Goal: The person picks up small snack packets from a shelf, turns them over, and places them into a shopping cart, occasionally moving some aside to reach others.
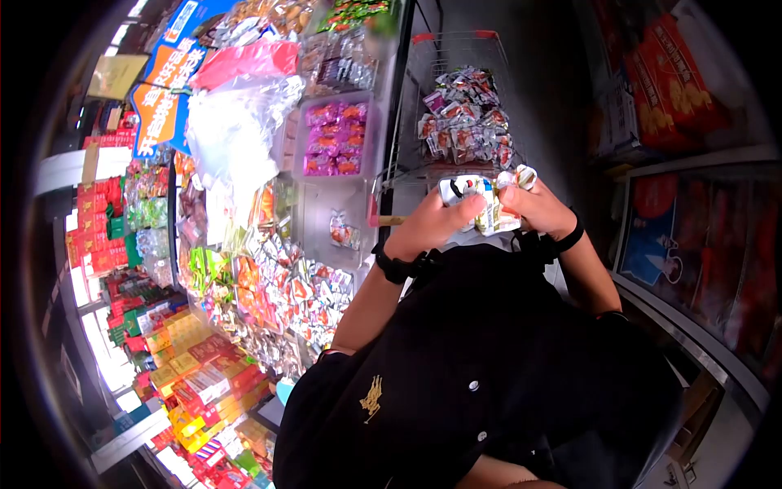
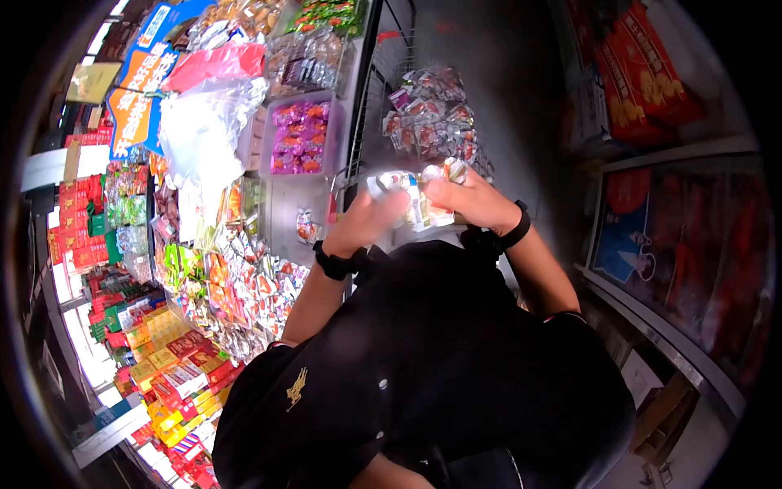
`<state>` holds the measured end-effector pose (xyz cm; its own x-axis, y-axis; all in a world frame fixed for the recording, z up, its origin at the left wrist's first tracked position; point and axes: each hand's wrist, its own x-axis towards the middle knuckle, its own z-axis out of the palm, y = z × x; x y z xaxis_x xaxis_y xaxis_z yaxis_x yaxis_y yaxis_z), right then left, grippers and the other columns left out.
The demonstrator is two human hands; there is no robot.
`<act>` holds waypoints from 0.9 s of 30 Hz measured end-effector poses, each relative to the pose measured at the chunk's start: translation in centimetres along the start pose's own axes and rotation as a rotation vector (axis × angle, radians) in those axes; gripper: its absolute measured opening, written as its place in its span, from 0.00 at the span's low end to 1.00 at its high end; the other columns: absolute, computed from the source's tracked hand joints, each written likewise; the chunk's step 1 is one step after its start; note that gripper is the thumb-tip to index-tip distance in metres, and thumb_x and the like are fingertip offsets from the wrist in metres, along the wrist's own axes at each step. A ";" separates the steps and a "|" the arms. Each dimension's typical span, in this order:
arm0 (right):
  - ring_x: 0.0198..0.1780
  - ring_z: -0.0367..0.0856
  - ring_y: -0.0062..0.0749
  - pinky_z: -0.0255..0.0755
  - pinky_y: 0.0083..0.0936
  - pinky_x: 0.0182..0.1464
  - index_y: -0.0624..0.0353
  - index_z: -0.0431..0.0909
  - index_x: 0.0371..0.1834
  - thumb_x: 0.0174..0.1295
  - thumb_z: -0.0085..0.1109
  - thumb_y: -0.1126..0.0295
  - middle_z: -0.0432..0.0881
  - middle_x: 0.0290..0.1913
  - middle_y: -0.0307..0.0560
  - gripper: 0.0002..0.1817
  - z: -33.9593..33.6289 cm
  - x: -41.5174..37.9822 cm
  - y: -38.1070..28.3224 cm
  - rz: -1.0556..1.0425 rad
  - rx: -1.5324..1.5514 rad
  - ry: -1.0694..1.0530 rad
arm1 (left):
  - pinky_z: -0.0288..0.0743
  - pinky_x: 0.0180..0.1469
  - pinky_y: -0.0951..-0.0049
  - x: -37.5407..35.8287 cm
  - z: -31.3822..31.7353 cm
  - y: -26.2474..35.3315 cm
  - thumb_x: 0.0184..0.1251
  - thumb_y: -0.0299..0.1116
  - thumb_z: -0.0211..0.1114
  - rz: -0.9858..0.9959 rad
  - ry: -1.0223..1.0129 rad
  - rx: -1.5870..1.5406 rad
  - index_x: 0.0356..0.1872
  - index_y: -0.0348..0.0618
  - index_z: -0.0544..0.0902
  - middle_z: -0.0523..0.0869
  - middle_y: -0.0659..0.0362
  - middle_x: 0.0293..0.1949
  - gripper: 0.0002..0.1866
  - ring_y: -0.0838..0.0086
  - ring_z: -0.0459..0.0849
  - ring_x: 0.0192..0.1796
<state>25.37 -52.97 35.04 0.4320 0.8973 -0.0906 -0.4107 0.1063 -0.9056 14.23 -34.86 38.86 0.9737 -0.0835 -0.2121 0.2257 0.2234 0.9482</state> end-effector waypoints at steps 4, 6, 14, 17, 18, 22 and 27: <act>0.33 0.66 0.11 0.64 0.16 0.33 0.57 0.76 0.36 0.69 0.57 0.54 0.71 0.30 0.28 0.16 4.1 1.3 2.1 0.052 -0.012 0.015 | 0.72 0.51 0.76 -3.9 -2.6 -1.1 0.72 0.45 0.61 0.075 0.028 0.036 0.54 0.39 0.78 0.82 0.65 0.46 0.20 0.83 0.76 0.48; 0.33 0.66 0.10 0.63 0.16 0.33 0.57 0.76 0.36 0.69 0.57 0.54 0.71 0.30 0.27 0.16 5.8 2.0 3.4 0.096 -0.036 0.012 | 0.72 0.50 0.77 -6.1 -3.7 -2.4 0.72 0.43 0.61 0.073 0.091 0.003 0.55 0.39 0.78 0.81 0.65 0.46 0.20 0.83 0.76 0.46; 0.29 0.58 0.11 0.55 0.17 0.29 0.56 0.68 0.27 0.70 0.59 0.62 0.63 0.26 0.26 0.16 10.9 5.1 9.7 0.119 -0.453 0.102 | 0.73 0.38 0.78 -12.6 -9.7 -6.6 0.67 0.40 0.67 -0.023 0.328 0.227 0.42 0.35 0.83 0.84 0.66 0.34 0.16 0.85 0.78 0.35; 0.28 0.64 0.12 0.60 0.18 0.28 0.64 0.76 0.40 0.67 0.61 0.63 0.69 0.26 0.28 0.13 13.2 4.7 10.8 0.098 -0.444 0.138 | 0.74 0.37 0.77 -13.6 -10.7 -10.8 0.64 0.36 0.69 0.049 0.381 0.117 0.40 0.35 0.84 0.85 0.65 0.33 0.13 0.85 0.79 0.35; 0.29 0.66 0.12 0.62 0.18 0.29 0.65 0.77 0.44 0.66 0.63 0.64 0.71 0.27 0.30 0.14 13.0 4.4 11.5 0.094 -0.551 0.140 | 0.74 0.37 0.77 -13.6 -10.7 -11.5 0.64 0.35 0.69 0.058 0.405 0.081 0.40 0.35 0.84 0.85 0.65 0.33 0.12 0.85 0.80 0.35; 0.30 0.72 0.16 0.69 0.20 0.32 0.66 0.79 0.44 0.61 0.67 0.67 0.77 0.28 0.37 0.15 13.1 4.6 11.7 0.127 -0.824 0.159 | 0.75 0.36 0.76 -13.2 -11.0 -11.9 0.63 0.33 0.69 0.092 0.442 0.185 0.39 0.35 0.84 0.86 0.63 0.32 0.11 0.84 0.80 0.33; 0.31 0.73 0.18 0.71 0.23 0.34 0.68 0.80 0.42 0.59 0.67 0.67 0.79 0.28 0.40 0.15 11.7 5.8 12.4 0.091 -0.839 0.219 | 0.75 0.34 0.75 -11.1 -11.5 -11.6 0.61 0.33 0.70 0.093 0.444 0.277 0.38 0.34 0.84 0.87 0.61 0.31 0.12 0.83 0.81 0.32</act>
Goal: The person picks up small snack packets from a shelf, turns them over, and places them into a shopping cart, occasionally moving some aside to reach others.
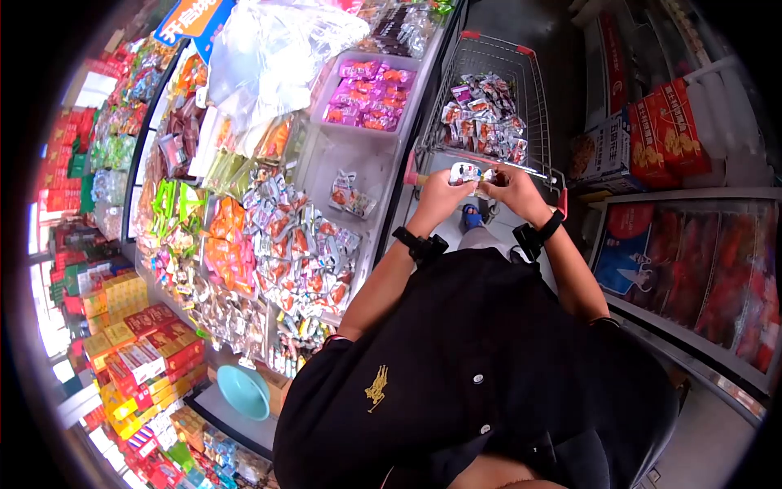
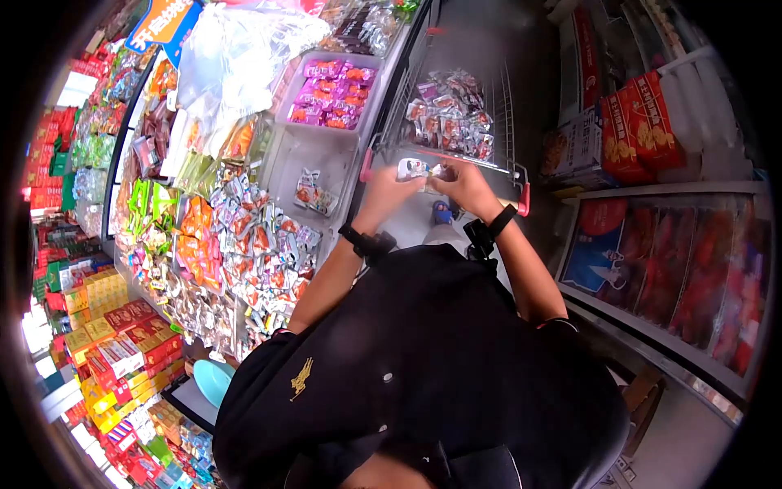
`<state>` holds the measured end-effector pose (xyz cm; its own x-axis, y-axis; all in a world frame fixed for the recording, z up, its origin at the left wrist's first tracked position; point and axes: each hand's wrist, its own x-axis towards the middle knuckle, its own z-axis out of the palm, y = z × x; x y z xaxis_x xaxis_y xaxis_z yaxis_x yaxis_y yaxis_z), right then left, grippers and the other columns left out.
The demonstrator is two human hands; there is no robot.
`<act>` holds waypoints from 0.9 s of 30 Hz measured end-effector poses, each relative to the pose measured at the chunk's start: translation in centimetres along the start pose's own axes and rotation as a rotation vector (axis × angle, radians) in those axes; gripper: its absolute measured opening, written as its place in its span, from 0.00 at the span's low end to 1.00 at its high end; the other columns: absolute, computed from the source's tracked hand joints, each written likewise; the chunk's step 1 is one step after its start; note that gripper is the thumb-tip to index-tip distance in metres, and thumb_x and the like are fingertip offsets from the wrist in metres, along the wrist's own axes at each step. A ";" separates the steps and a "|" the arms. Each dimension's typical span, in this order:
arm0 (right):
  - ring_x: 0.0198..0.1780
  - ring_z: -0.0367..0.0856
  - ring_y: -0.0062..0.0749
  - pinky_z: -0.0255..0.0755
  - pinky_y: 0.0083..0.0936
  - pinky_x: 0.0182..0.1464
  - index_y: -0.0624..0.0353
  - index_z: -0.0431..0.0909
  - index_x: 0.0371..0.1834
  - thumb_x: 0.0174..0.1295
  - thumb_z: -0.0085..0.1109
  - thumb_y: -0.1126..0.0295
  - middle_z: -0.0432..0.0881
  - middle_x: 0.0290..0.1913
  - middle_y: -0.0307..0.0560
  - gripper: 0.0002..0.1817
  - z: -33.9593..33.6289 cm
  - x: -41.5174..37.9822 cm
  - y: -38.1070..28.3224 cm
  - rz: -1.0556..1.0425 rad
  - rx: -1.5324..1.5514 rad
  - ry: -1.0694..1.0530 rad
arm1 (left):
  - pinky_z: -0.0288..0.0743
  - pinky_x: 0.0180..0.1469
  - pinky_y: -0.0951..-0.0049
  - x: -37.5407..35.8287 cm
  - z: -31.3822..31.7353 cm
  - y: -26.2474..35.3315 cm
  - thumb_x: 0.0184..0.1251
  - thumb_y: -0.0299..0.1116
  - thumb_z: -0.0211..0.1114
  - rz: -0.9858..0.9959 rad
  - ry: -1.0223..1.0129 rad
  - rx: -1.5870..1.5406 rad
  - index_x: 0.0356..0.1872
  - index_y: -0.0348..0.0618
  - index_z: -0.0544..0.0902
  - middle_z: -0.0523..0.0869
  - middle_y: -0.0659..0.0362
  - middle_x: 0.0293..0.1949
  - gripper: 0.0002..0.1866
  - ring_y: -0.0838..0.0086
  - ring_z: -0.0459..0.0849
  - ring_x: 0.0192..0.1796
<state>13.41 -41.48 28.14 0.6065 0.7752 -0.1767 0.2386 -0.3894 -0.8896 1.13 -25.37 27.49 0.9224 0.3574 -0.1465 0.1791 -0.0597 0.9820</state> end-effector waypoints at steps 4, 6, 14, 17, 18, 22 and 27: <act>0.31 0.75 0.20 0.72 0.25 0.35 0.70 0.80 0.41 0.59 0.67 0.63 0.81 0.28 0.43 0.18 -1.2 2.0 2.0 0.074 0.066 0.003 | 0.74 0.33 0.73 3.0 1.5 -1.0 0.60 0.34 0.70 -0.033 0.033 0.050 0.37 0.34 0.84 0.87 0.60 0.29 0.12 0.82 0.81 0.31; 0.31 0.76 0.21 0.73 0.27 0.36 0.71 0.79 0.40 0.59 0.67 0.62 0.82 0.28 0.45 0.18 -2.2 3.3 3.4 -0.012 0.032 0.060 | 0.74 0.33 0.72 5.1 2.2 -0.7 0.59 0.34 0.70 -0.048 0.034 0.088 0.37 0.35 0.84 0.87 0.59 0.29 0.12 0.81 0.82 0.31; 0.28 0.73 0.17 0.68 0.24 0.30 0.70 0.80 0.34 0.59 0.66 0.62 0.78 0.23 0.41 0.17 -7.2 8.2 9.1 0.099 0.095 0.115 | 0.74 0.34 0.70 14.7 5.7 -2.1 0.57 0.35 0.70 -0.121 -0.085 0.195 0.36 0.35 0.85 0.86 0.61 0.29 0.13 0.80 0.80 0.30; 0.26 0.76 0.25 0.69 0.30 0.31 0.70 0.79 0.33 0.57 0.66 0.57 0.79 0.23 0.47 0.21 -8.6 11.0 14.9 0.098 0.083 0.117 | 0.73 0.35 0.71 19.1 7.7 -6.3 0.57 0.34 0.70 -0.181 -0.159 0.166 0.37 0.36 0.85 0.86 0.63 0.31 0.12 0.80 0.80 0.31; 0.27 0.77 0.28 0.71 0.33 0.33 0.71 0.79 0.33 0.56 0.66 0.55 0.80 0.24 0.51 0.23 -9.0 11.7 16.5 0.103 0.087 0.104 | 0.73 0.35 0.71 20.4 8.3 -7.5 0.57 0.34 0.70 -0.208 -0.174 0.147 0.38 0.37 0.85 0.86 0.63 0.31 0.12 0.80 0.80 0.32; 0.26 0.77 0.28 0.70 0.32 0.31 0.69 0.78 0.27 0.55 0.66 0.53 0.79 0.22 0.49 0.24 -10.1 13.1 20.5 0.203 0.299 0.100 | 0.73 0.36 0.73 23.3 10.9 -8.7 0.61 0.33 0.66 -0.273 -0.220 0.226 0.41 0.37 0.84 0.84 0.64 0.33 0.11 0.79 0.79 0.34; 0.27 0.79 0.38 0.71 0.37 0.34 0.65 0.80 0.28 0.51 0.67 0.49 0.81 0.25 0.54 0.24 -8.9 15.3 26.6 0.239 0.182 0.127 | 0.74 0.36 0.69 25.4 12.6 -13.6 0.57 0.37 0.69 -0.299 -0.134 0.306 0.38 0.37 0.85 0.86 0.59 0.30 0.13 0.75 0.82 0.32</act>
<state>35.75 -44.41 5.46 0.7215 0.5997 -0.3462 -0.0545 -0.4493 -0.8917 26.43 -27.26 8.95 0.8474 0.2778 -0.4525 0.5189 -0.2526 0.8167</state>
